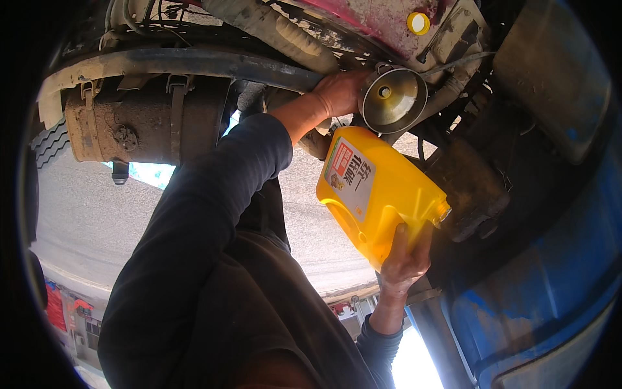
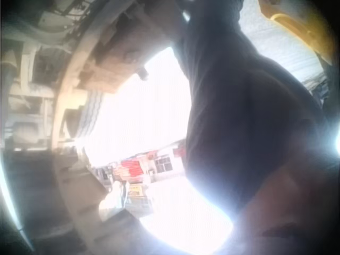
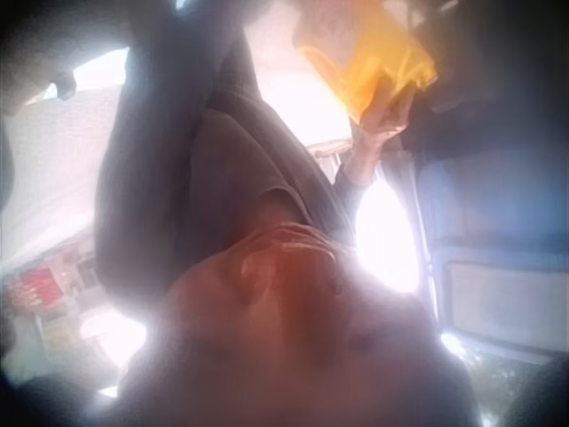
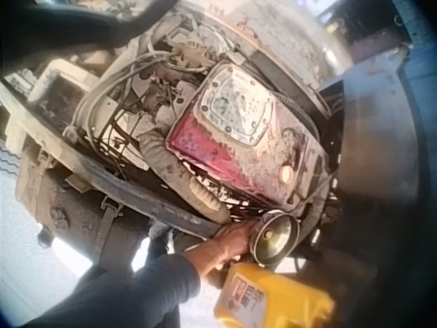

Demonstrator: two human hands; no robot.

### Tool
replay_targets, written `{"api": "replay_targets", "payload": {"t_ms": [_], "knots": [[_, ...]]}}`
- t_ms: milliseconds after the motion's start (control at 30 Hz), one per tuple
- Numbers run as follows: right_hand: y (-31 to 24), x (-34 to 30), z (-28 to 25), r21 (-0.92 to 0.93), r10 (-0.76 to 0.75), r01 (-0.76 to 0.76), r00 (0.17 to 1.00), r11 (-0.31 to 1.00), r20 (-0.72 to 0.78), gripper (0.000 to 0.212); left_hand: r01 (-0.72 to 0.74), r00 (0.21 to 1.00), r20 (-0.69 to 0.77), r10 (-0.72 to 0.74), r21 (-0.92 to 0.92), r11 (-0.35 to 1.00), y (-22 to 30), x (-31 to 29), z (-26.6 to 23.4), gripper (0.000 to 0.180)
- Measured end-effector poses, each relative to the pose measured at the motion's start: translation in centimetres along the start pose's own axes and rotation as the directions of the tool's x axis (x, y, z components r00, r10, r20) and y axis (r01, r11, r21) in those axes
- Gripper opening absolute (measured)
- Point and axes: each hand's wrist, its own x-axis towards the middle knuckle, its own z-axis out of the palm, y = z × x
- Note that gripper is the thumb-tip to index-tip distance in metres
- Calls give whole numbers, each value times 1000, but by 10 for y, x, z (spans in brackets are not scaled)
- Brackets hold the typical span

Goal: The person pours yellow liquid from a yellow plastic container into a metal funnel inserted into a vehicle's engine compartment. The person holds the container with both hands and tilts it to pour the liquid steadily.

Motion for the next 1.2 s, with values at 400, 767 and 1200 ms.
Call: {"api": "replay_targets", "payload": {"t_ms": [400, 767, 1200], "knots": [[-3, 5, 1, -20, -42, 41, 998, 999, -38, 66, 16, 999, 28, -15, -10, 1000, 1, 0, -2, 47], [-3, 6, 0, -19, -41, 41, 999, 999, -23, 68, 43, 998, 55, -44, 9, 999, 7, 1, -6, 49], [2, -1, -4, 37, 48, -50, 996, 998, 70, 46, 42, 996, 85, -40, -20, 999, -3, 4, -2, 50]]}}
